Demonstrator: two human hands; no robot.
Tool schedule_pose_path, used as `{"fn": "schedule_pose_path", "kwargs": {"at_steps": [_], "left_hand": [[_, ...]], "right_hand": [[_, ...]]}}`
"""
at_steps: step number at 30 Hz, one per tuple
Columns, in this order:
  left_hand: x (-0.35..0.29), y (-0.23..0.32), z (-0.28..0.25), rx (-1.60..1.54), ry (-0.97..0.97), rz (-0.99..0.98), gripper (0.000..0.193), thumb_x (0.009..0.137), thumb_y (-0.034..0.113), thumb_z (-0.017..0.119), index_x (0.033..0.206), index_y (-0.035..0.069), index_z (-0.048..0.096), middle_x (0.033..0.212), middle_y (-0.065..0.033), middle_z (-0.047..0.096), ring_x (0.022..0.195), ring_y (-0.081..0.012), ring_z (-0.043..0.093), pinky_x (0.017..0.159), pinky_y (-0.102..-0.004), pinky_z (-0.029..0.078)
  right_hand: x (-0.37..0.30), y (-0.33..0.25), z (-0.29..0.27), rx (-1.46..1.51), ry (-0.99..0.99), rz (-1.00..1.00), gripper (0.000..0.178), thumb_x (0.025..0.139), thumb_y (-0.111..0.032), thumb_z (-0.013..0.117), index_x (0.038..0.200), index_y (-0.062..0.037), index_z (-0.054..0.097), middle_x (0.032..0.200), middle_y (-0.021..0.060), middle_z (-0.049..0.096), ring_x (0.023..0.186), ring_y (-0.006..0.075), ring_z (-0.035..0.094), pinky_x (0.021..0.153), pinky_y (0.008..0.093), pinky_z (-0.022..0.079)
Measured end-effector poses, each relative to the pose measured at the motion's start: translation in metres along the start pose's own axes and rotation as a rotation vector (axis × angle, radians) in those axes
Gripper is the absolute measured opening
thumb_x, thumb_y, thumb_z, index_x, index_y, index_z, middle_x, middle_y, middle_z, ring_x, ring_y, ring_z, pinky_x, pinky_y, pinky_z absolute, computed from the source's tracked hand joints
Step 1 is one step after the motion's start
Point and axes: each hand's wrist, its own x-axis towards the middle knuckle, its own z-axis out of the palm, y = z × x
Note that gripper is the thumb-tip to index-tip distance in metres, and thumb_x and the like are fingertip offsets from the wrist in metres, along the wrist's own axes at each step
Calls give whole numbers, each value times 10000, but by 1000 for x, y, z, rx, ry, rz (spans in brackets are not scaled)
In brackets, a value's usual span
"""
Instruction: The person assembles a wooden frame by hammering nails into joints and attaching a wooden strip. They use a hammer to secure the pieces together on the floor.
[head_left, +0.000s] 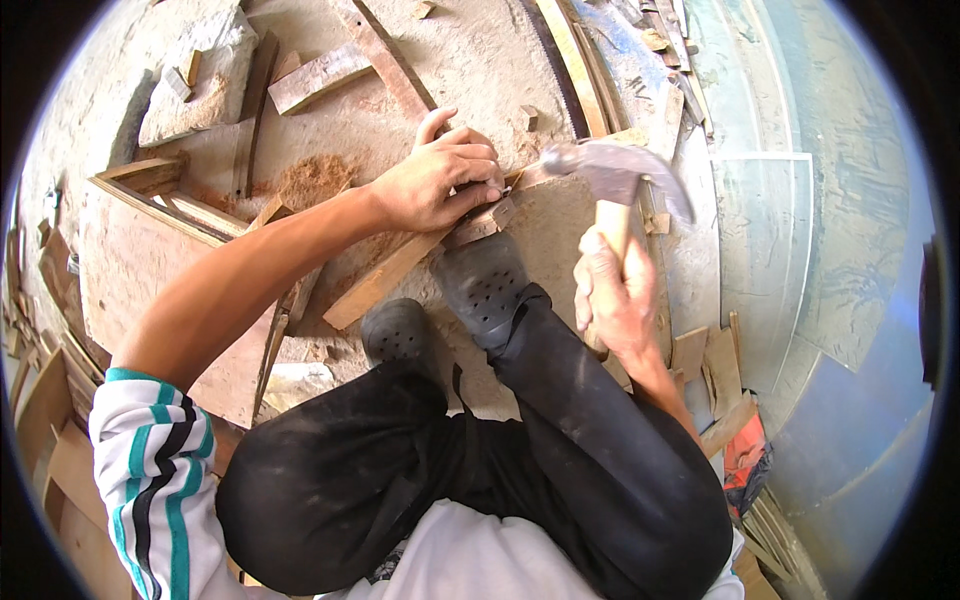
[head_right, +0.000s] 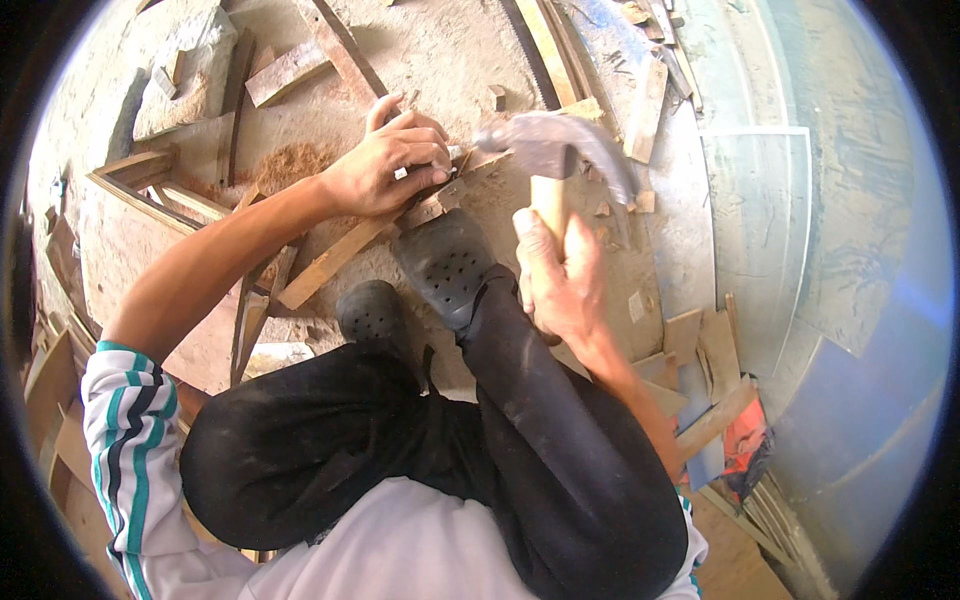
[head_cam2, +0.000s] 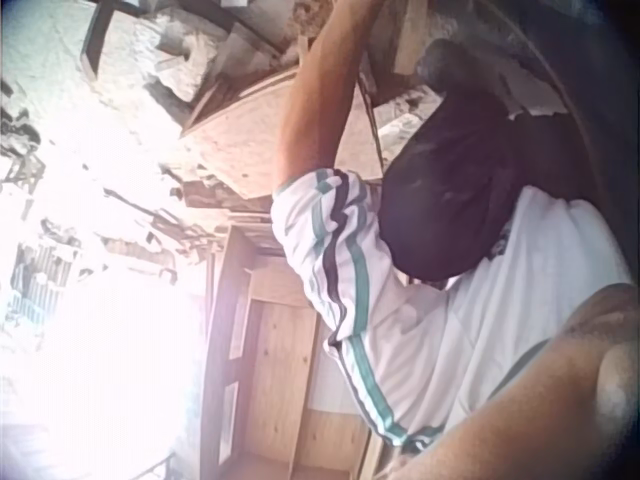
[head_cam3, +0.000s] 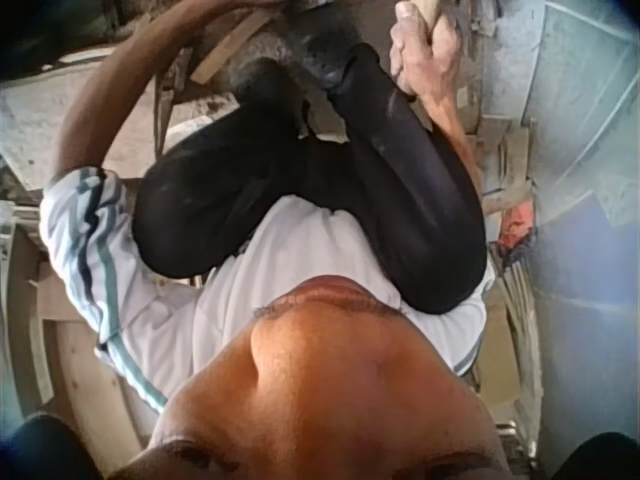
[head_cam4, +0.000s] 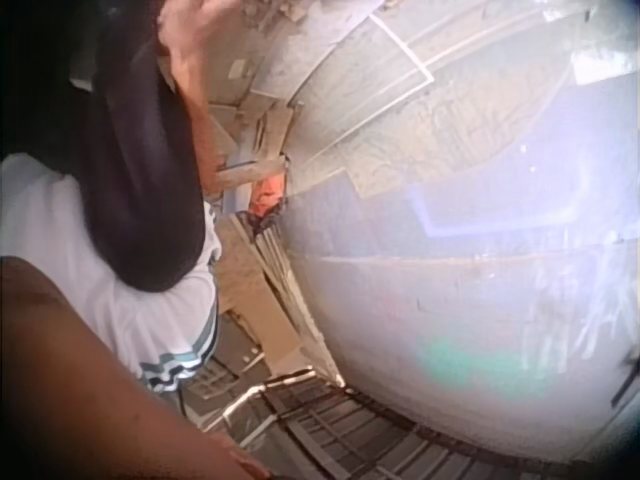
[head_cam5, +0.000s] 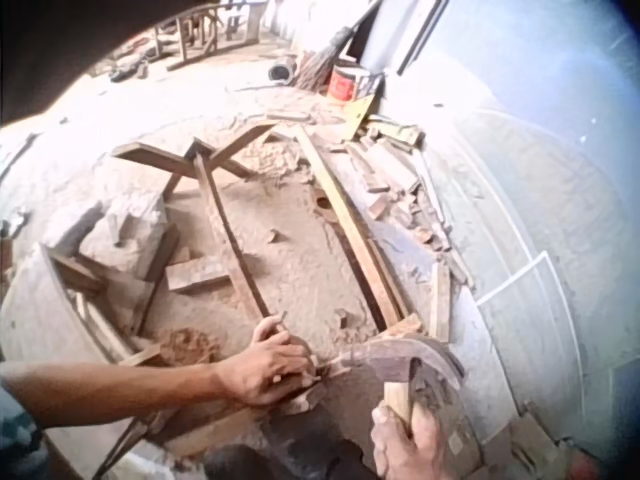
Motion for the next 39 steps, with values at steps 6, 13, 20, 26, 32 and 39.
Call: {"fn": "schedule_pose_path", "kwargs": {"at_steps": [6,13,20,26,32,39], "left_hand": [[4,-3,-1,17,-8,20,91,956,207,637,959,130,684,1008,4,657,1173,-197,550,1152,-546,128],[8,-1,1,19,-8,46,80,956,213,641,946,145,683,1018,21,659,1170,-189,550,1142,-537,138],[13,0,2,-12,-16,64,67,951,200,645,941,143,678,1016,22,658,1162,-188,548,1138,-533,150],[5,-1,2,26,6,47,80,950,215,644,955,143,678,1018,20,656,1160,-191,545,1137,-533,152],[8,0,-5,43,-7,25,121,960,214,601,981,123,678,1021,-9,670,1105,-201,580,1102,-481,227],[24,-22,-34,429,26,171,190,968,228,551,918,88,668,889,-64,663,915,-238,607,868,-391,412]], "right_hand": [[7,13,3,-316,-97,78,267,1013,-293,582,946,-40,531,617,9,516,411,92,479,362,281,389],[-3,9,-3,-175,-13,27,240,1046,-275,520,997,-40,507,658,7,493,400,82,455,350,254,388],[-12,3,-1,-60,72,15,305,1012,-295,596,878,-32,520,578,-5,513,405,89,484,357,272,376],[-3,16,0,-191,-59,129,339,1007,-337,603,860,-47,506,568,0,518,389,96,482,355,270,382],[1,8,-6,-31,45,39,330,1010,-352,602,911,-49,516,609,-3,502,393,80,471,342,251,386],[-11,11,-12,-53,13,48,303,1020,-324,588,948,-35,533,619,5,507,398,84,472,352,254,383]]}}
